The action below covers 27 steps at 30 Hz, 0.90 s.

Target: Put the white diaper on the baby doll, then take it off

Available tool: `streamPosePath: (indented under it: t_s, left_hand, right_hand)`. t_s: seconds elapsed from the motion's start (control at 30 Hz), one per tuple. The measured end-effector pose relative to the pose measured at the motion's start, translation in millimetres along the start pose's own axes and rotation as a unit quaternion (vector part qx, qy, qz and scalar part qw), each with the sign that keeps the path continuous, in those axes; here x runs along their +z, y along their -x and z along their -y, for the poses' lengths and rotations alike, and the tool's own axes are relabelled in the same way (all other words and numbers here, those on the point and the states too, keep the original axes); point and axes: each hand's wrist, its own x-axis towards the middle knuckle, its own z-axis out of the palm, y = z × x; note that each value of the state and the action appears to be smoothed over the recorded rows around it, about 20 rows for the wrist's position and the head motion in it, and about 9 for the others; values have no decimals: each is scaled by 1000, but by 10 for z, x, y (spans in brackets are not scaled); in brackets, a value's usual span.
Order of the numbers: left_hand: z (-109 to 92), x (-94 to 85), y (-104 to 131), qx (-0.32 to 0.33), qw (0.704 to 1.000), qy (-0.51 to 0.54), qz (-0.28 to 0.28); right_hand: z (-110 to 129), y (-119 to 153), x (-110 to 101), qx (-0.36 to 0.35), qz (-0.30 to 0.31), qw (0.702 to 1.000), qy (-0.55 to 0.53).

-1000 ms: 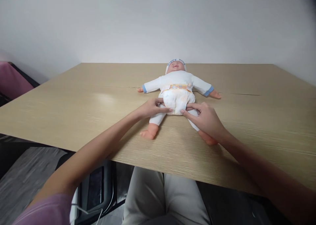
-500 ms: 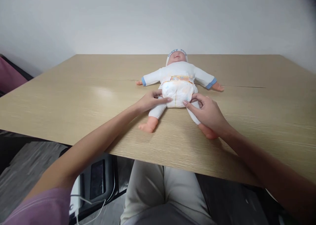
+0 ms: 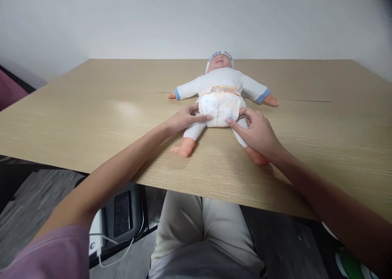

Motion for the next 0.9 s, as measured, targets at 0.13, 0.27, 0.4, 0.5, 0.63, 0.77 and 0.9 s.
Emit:
streamPosePath:
  t_s: [0.13,0.27,0.4,0.5,0.63,0.77,0.9]
  left_hand:
    - [-6,10,19,-1,1000,-22,-15]
    - [8,13,17,10,1000,-6,-1]
    - [61,-2,-19,12,1000,12,18]
    - [89,-8,-33,17,1000,5,17]
    - [106,10,-18,29,1000,7,6]
    - [158,22,-22,38,999,14,-7]
    - [209,39,-29,42,998,11,-41]
  right_hand:
    - [-43,-23,10,-5,8,999,-35]
    - [-55,-26,-13,-6,15,999,-43]
    - [-52,-5,-23,-3,2,1000,-15]
    - [-71,0,-3,-12,-17,1000,8]
    - [-161,-41,31,-68,-63,995,27]
    - [-270,-94,38,-72,-61,995,15]
    - [-291,-106,25,-68,-38,997,-14]
